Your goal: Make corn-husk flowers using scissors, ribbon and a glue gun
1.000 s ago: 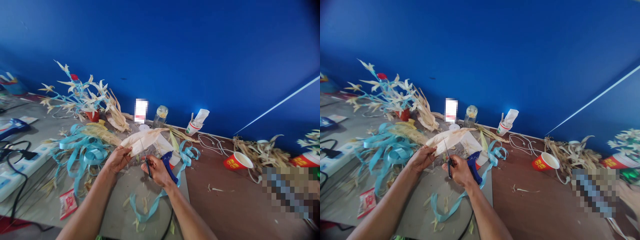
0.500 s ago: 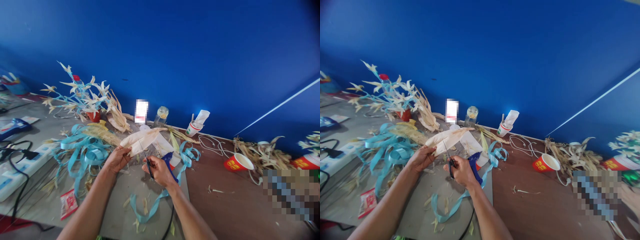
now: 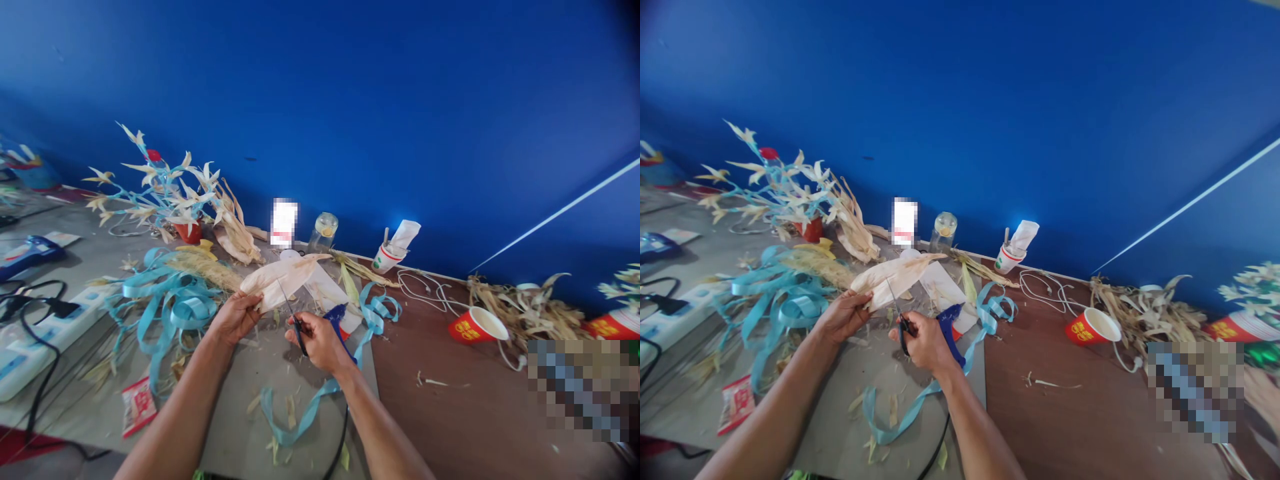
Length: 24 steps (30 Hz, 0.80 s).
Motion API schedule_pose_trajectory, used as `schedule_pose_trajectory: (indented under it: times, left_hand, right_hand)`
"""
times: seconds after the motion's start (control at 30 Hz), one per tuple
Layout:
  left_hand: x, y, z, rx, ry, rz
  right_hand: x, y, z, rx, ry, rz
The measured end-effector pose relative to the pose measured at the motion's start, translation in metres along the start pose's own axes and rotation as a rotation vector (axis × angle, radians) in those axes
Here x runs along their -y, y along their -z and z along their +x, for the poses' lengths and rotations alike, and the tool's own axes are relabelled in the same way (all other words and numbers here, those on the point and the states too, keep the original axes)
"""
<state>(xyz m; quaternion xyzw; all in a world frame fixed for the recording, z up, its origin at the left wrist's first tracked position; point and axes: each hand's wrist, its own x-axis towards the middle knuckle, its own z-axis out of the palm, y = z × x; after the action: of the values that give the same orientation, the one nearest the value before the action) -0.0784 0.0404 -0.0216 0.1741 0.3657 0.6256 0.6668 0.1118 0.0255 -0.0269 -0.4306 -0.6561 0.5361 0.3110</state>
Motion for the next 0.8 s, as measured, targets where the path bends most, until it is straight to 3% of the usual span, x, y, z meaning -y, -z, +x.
schedule_pose_trajectory:
  times: [0.57, 0.8]
  left_hand:
    - [0.0000, 0.0052, 0.0026, 0.005, 0.006, -0.072]
    - [-0.0023, 0.0045, 0.0031, -0.094, -0.029, -0.102]
  right_hand:
    - [0.0023, 0.0040, -0.0007, 0.001, 0.028, -0.126]
    - [0.0027, 0.0031, 0.0002, 0.024, -0.022, -0.039]
